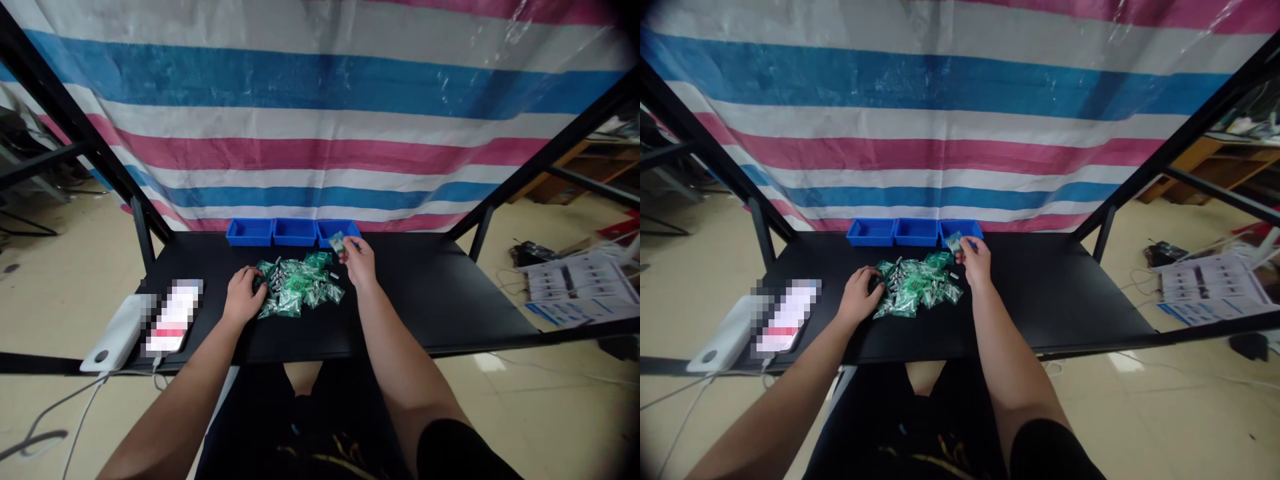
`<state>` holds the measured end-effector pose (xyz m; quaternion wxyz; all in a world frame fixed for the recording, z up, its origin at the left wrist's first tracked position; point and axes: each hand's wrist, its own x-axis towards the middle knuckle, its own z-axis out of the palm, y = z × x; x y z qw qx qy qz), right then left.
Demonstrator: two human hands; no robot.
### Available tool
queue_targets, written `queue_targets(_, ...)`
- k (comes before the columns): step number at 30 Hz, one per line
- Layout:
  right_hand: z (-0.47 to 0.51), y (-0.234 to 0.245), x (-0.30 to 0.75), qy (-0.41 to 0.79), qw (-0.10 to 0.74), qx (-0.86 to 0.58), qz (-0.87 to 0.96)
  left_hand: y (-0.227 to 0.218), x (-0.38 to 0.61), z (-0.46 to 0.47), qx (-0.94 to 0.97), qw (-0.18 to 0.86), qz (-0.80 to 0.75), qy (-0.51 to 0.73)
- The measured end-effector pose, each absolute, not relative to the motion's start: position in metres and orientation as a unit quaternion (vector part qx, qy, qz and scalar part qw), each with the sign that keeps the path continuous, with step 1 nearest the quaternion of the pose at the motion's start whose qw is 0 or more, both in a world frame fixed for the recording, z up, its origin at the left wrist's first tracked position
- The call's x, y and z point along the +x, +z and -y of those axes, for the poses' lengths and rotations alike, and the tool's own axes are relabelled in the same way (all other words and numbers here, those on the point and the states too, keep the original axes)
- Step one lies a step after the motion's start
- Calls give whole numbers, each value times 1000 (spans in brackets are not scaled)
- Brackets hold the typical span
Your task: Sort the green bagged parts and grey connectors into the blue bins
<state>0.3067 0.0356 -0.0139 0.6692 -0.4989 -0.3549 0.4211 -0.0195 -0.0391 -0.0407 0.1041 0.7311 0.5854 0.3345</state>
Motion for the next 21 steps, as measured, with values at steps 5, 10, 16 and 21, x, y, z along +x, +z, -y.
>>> queue_targets(5,-52,-17,297,312,689,-550,355,-42,-20,39,733,106,-580,340)
queue_targets(10,-30,-41,309,154,428,-605,654,-42,-20,39,731,112,-585,333)
queue_targets(16,-30,-46,318,154,383,-582,701,-38,-18,41,730,110,-596,316)
queue_targets(21,-51,-44,312,208,587,-545,562,-37,-16,41,725,110,-606,308)
